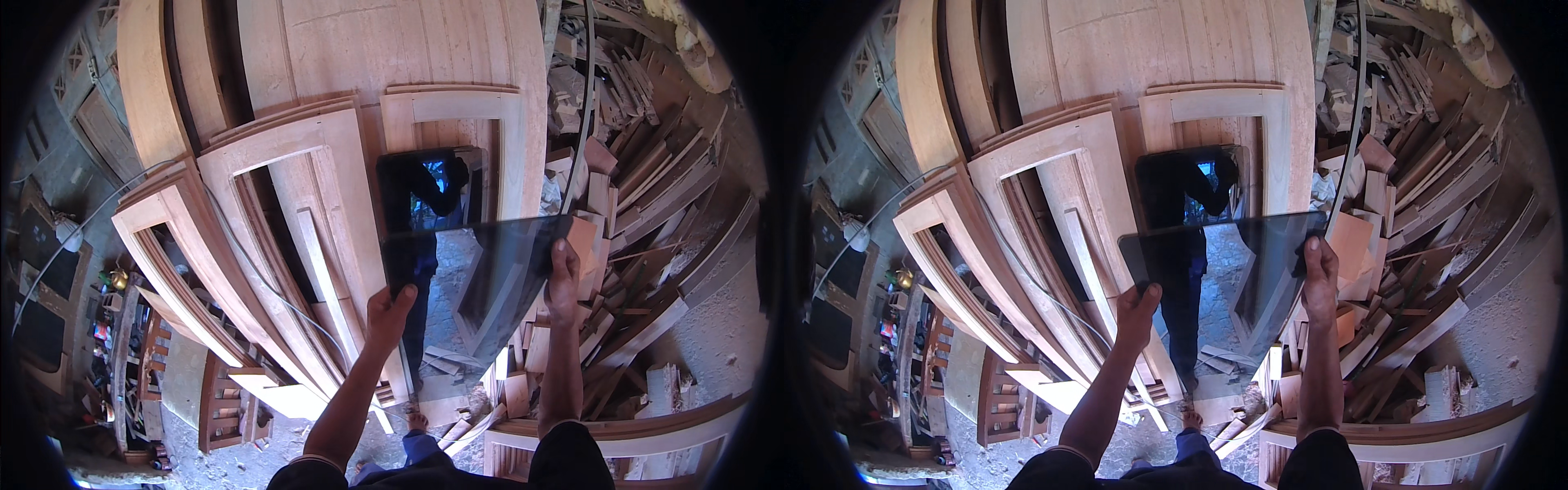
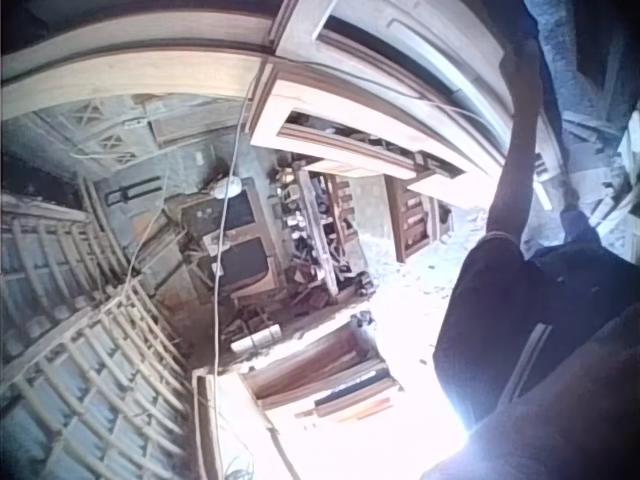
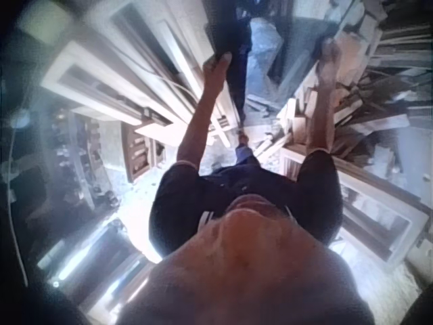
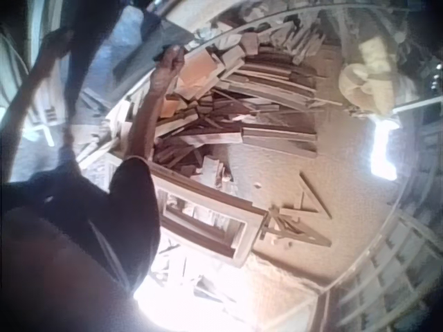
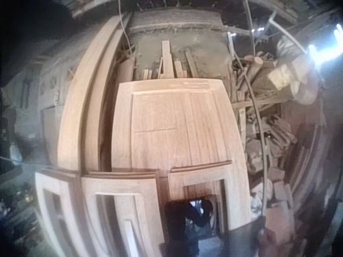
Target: The person picks up a rectangular glass pane and repeatedly tests its fit into a recessed opening in a wooden door frame. They lift, align, and place the glass into the frame multiple times, adjusting its position to check alignment.
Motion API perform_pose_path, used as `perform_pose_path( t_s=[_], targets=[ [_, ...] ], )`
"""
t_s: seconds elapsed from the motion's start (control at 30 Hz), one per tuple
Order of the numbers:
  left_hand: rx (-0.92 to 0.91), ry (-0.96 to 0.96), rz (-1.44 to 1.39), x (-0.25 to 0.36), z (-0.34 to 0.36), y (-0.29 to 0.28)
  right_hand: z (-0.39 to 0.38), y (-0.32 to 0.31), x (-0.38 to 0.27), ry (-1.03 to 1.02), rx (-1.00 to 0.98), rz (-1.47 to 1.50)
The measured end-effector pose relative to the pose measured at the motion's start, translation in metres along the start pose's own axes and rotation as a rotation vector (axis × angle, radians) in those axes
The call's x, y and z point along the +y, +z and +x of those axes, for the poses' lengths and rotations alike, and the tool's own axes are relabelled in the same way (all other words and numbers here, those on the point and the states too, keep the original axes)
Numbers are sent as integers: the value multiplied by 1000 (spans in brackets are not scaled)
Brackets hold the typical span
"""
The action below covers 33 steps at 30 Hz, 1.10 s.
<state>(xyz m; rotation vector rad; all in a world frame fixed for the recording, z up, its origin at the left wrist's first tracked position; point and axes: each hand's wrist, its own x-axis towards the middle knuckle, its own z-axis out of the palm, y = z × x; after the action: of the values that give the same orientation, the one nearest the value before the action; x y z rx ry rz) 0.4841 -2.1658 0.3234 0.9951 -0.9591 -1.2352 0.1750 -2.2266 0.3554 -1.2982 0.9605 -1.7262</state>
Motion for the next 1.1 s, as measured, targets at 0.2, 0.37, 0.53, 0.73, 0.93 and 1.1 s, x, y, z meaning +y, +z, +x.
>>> perform_pose_path(
  t_s=[0.2,0.37,0.53,0.73,0.93,1.1],
  targets=[
    [13,46,-13,-2,-56,1,-50,-11,-30,5,-29,128],
    [-26,58,-55,2,-87,3,-101,-36,-7,-50,-1,102],
    [-112,88,-99,-1,-105,-9,-123,-42,-10,-33,31,179],
    [-80,97,169,-27,-127,-10,-134,-58,-3,-114,14,-63],
    [33,73,94,-29,-128,3,-135,-34,11,-132,65,-55],
    [128,187,225,-32,-138,6,-136,-23,11,-194,227,-222]
  ],
)
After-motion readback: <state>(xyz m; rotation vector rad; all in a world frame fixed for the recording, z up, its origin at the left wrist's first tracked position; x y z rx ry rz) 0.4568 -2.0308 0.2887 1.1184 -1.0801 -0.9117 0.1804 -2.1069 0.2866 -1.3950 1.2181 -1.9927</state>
